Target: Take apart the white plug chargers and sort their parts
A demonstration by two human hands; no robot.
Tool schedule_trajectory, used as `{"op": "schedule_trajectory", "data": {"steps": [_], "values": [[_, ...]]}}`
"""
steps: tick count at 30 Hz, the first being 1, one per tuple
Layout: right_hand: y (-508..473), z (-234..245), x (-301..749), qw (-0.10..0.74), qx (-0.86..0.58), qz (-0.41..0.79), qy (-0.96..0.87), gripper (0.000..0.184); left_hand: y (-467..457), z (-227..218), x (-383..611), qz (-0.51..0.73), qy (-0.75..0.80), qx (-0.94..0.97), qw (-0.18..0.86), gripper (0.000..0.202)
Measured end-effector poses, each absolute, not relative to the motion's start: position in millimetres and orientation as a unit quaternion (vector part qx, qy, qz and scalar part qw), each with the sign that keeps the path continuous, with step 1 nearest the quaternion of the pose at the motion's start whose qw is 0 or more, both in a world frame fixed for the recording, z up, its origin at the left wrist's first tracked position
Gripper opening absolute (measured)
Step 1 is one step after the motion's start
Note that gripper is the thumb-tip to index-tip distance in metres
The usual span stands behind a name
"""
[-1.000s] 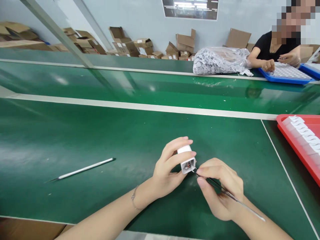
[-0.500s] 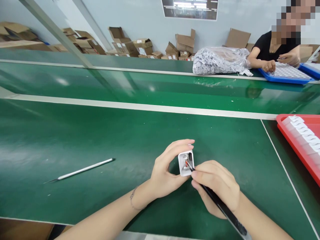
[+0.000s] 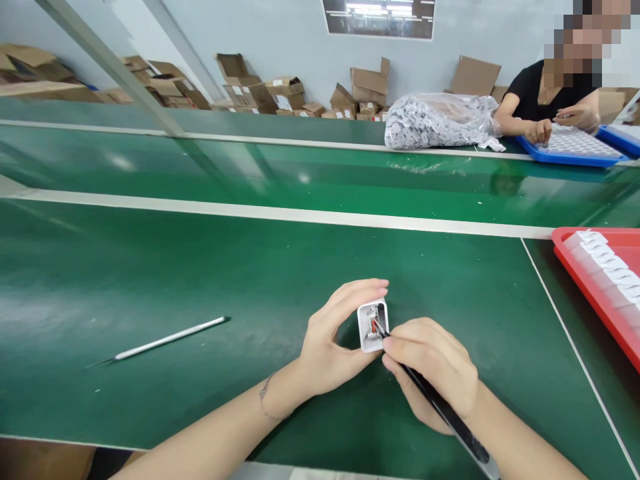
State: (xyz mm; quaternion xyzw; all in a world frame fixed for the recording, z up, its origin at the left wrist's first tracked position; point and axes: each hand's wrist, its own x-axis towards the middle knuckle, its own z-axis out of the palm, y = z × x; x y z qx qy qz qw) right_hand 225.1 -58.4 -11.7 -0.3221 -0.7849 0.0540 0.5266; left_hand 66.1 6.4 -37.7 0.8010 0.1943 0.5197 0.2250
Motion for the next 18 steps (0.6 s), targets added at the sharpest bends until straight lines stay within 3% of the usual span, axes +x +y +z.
{"op": "schedule_trajectory", "data": {"steps": [18], "values": [[-57.1,-9.5,223.6,0.509,-0.346,-0.002,-0.789,0.023,5.6,-35.5,66.0,0.515,0.219,0.813,0.163,0.037]]}}
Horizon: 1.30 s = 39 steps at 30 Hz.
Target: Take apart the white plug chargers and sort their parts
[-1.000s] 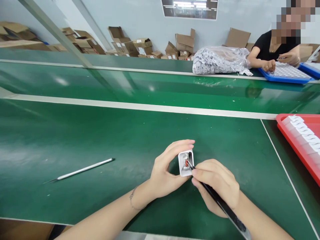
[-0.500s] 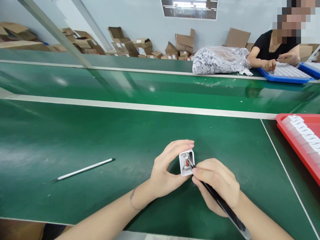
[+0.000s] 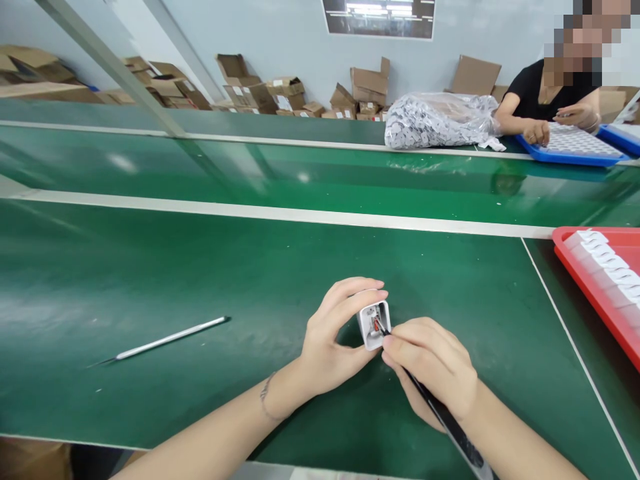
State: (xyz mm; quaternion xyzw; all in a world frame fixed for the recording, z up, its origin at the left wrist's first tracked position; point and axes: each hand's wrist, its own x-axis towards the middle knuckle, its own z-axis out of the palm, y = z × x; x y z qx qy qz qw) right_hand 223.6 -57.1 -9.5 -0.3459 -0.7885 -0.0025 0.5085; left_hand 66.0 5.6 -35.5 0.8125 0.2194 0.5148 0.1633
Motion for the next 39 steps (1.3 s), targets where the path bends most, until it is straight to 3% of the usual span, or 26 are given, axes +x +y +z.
{"op": "schedule_trajectory", "data": {"steps": [19,28,39], "values": [[-58.5,-12.7,224.8,0.479,-0.367,-0.042,-0.797,0.024,6.9,-36.2,66.4,0.52,0.221,0.81,0.157,0.035],[-58.3,-8.6,224.1,0.514,-0.351,0.012,-0.783,0.024,7.6,-34.3,67.1,0.519,0.211,0.797,0.224,0.04],[-57.3,-9.5,224.1,0.517,-0.357,0.01,-0.777,0.021,6.6,-34.9,66.0,0.51,0.209,0.809,0.204,0.04]]}}
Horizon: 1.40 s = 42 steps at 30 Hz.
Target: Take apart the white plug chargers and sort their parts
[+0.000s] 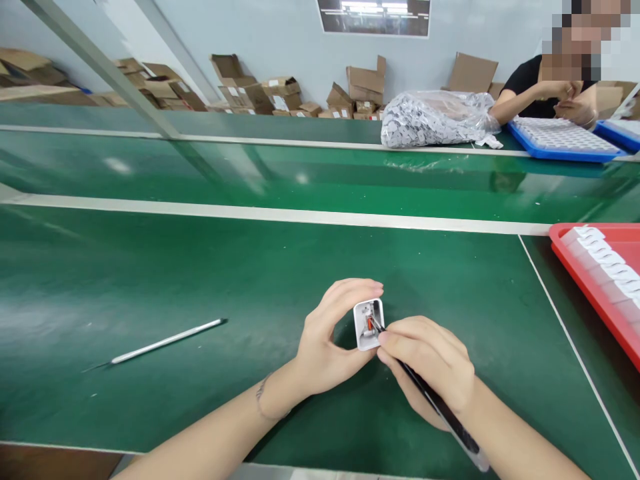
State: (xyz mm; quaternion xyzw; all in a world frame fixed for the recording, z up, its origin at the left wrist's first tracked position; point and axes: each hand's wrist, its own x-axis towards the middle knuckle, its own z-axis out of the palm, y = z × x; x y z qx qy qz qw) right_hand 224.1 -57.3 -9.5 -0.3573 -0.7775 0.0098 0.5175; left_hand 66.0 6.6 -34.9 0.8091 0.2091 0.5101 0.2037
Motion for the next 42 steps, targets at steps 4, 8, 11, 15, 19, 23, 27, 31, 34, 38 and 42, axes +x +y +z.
{"op": "schedule_trajectory", "data": {"steps": [4,8,11,15,19,23,27,31,34,38,42], "values": [[-57.4,-8.9,224.4,0.52,-0.354,0.01,-0.777,0.022,5.9,-34.4,66.2,0.507,0.214,0.814,0.189,0.039],[-57.8,-9.5,224.6,0.523,-0.346,0.013,-0.779,0.023,6.4,-35.1,66.2,0.508,0.208,0.816,0.182,0.038],[-58.0,-10.4,224.7,0.519,-0.343,0.009,-0.783,0.024,7.3,-36.2,65.8,0.512,0.206,0.817,0.168,0.038],[-58.1,-10.5,225.2,0.508,-0.33,0.003,-0.796,0.026,7.9,-36.5,65.2,0.522,0.197,0.818,0.143,0.035],[-58.0,-11.1,226.7,0.515,-0.297,0.026,-0.803,0.03,7.2,-35.6,65.1,0.534,0.182,0.818,0.109,0.032],[-58.6,-12.9,227.4,0.519,-0.278,0.042,-0.807,0.034,6.1,-35.6,64.7,0.546,0.168,0.815,0.099,0.032],[-59.6,-12.4,226.9,0.523,-0.274,0.04,-0.806,0.035,5.5,-35.0,64.7,0.543,0.168,0.817,0.092,0.028],[-60.4,-9.5,227.4,0.509,-0.264,0.015,-0.819,0.036,5.1,-34.1,66.0,0.55,0.169,0.814,0.08,0.024],[-61.6,-10.2,229.2,0.507,-0.256,0.017,-0.823,0.034,5.0,-34.2,66.6,0.558,0.166,0.811,0.065,0.022],[-63.6,-15.8,231.4,0.522,-0.266,0.068,-0.807,0.037,5.8,-34.2,65.6,0.559,0.173,0.81,0.024,0.023],[-64.0,-17.3,229.5,0.538,-0.275,0.098,-0.79,0.038,6.4,-33.6,64.3,0.554,0.181,0.813,-0.015,0.027]]}}
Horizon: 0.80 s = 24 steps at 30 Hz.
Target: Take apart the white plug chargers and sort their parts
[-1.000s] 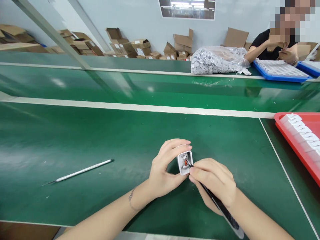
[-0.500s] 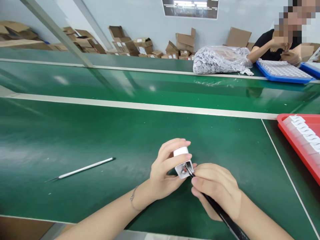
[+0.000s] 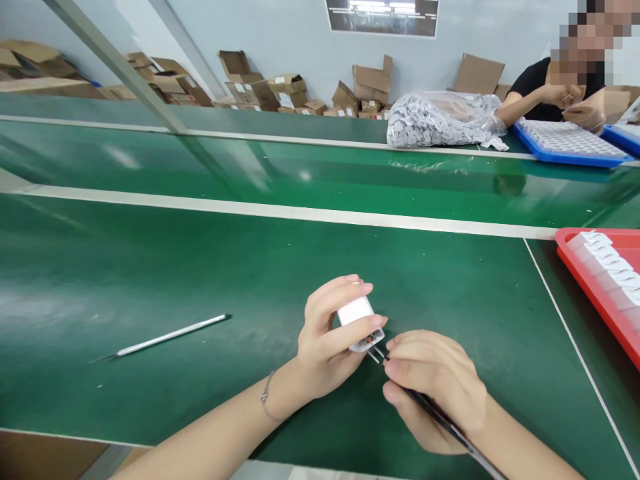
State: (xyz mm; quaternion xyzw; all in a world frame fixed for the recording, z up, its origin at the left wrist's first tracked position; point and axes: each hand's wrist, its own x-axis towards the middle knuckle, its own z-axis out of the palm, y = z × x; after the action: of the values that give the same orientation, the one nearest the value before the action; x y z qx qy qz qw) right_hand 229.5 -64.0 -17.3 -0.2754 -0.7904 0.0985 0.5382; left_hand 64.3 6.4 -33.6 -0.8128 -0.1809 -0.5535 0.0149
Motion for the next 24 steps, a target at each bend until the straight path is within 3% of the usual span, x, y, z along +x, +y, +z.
{"op": "schedule_trajectory", "data": {"steps": [24], "values": [[-63.5,-6.4,224.1,0.559,-0.308,0.127,-0.76,0.031,5.2,-37.5,65.4,-0.541,-0.165,-0.824,0.031,0.024]]}}
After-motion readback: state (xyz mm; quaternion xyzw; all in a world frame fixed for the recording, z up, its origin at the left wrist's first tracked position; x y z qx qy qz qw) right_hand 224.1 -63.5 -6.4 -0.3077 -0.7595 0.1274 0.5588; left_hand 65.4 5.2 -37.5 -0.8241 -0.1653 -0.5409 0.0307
